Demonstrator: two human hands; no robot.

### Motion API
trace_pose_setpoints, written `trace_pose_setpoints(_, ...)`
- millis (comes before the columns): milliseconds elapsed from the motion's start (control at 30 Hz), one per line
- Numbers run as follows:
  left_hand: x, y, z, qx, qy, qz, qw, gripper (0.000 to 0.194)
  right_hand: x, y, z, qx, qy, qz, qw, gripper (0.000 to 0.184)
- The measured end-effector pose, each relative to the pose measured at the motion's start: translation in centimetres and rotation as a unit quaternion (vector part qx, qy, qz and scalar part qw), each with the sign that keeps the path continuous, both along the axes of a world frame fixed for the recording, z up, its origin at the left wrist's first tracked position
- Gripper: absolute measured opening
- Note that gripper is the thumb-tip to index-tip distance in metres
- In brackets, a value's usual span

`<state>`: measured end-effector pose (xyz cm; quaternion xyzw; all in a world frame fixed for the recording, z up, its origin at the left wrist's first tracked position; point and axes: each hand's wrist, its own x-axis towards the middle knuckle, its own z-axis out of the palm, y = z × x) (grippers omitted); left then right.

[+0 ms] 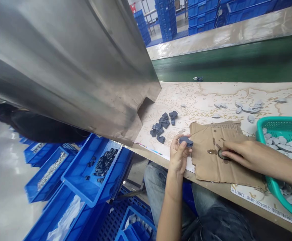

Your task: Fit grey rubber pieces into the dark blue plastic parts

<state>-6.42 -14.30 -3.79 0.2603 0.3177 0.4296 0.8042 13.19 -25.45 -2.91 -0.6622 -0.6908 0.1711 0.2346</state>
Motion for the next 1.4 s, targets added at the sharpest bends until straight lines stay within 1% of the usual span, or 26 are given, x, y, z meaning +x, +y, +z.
trace_pose_setpoints(100, 0.0, -0.1, 0.0, -0.001, 0.011, -0.006, 1.000, 0.069, -0.2, 0.0, 0.4, -0.028, -0.058, 0.027, 0.998, 0.045)
trace_pose_setpoints(167, -0.1, -0.1, -0.2, 0.001, 0.013, -0.006, 1.000, 0.066, -0.2, 0.1, 0.2, -0.044, -0.070, 0.033, 0.996, 0.041)
trace_pose_setpoints(267, -0.4, 0.0, -0.4, -0.001, 0.008, -0.005, 1.000, 0.061, 0.1, 0.2, -0.2, -0.052, -0.068, 0.031, 0.996, 0.040)
trace_pose_setpoints(333, -0.7, 0.1, -0.4, -0.015, 0.002, -0.021, 1.000, 0.058, 0.1, 0.4, 0.0, -0.050, -0.034, 0.045, 0.997, 0.043)
trace_pose_setpoints(400, -0.9, 0.0, -0.1, -0.038, -0.005, -0.048, 0.998, 0.058, 0.0, 0.6, 0.9, -0.045, 0.032, 0.052, 0.997, 0.045)
trace_pose_setpoints(467, -0.9, -0.5, 0.3, -0.056, -0.009, -0.061, 0.996, 0.059, -0.5, 0.7, 2.4, -0.050, 0.133, 0.024, 0.989, 0.043)
trace_pose_setpoints(533, -0.7, -1.5, 1.0, -0.063, -0.005, -0.055, 0.997, 0.059, -1.2, 0.6, 4.1, -0.061, 0.255, -0.021, 0.965, 0.041)
trace_pose_setpoints(633, 0.2, -3.5, 2.3, -0.064, 0.009, -0.040, 0.997, 0.057, -2.0, 0.3, 6.1, -0.055, 0.401, -0.056, 0.913, 0.040)
trace_pose_setpoints(700, 1.0, -4.8, 3.1, -0.068, 0.008, -0.046, 0.997, 0.055, -2.1, -0.1, 6.7, -0.044, 0.454, -0.043, 0.889, 0.037)
trace_pose_setpoints(767, 1.8, -5.9, 3.6, -0.077, 0.000, -0.058, 0.995, 0.054, -2.0, -0.4, 6.9, -0.028, 0.478, -0.009, 0.878, 0.033)
trace_pose_setpoints(833, 2.5, -6.5, 3.9, -0.096, -0.005, -0.069, 0.993, 0.055, -1.6, -0.6, 7.0, -0.005, 0.477, 0.022, 0.879, 0.030)
trace_pose_setpoints(867, 2.7, -6.7, 3.9, -0.104, -0.006, -0.070, 0.992, 0.056, -1.5, -0.7, 7.0, 0.004, 0.471, 0.024, 0.882, 0.028)
trace_pose_setpoints(967, 3.2, -7.0, 3.9, -0.117, -0.007, -0.051, 0.992, 0.054, -1.4, -0.9, 7.4, 0.023, 0.428, -0.001, 0.903, 0.028)
trace_pose_setpoints(1067, 3.2, -7.3, 4.0, -0.113, -0.003, -0.038, 0.993, 0.047, -1.7, -1.1, 7.9, 0.049, 0.353, -0.031, 0.934, 0.032)
trace_pose_setpoints(1200, 2.9, -7.6, 4.4, -0.088, -0.003, -0.050, 0.995, 0.057, -2.1, -1.7, 7.9, 0.086, 0.243, -0.052, 0.965, 0.033)
trace_pose_setpoints(1300, 2.6, -7.7, 4.5, -0.058, 0.015, -0.047, 0.997, 0.056, -2.0, -2.2, 7.5, 0.115, 0.177, -0.025, 0.977, 0.025)
trace_pose_setpoints(1400, 2.3, -7.7, 4.4, -0.036, 0.031, -0.050, 0.998, 0.056, -1.8, -2.3, 6.9, 0.123, 0.141, 0.013, 0.982, 0.023)
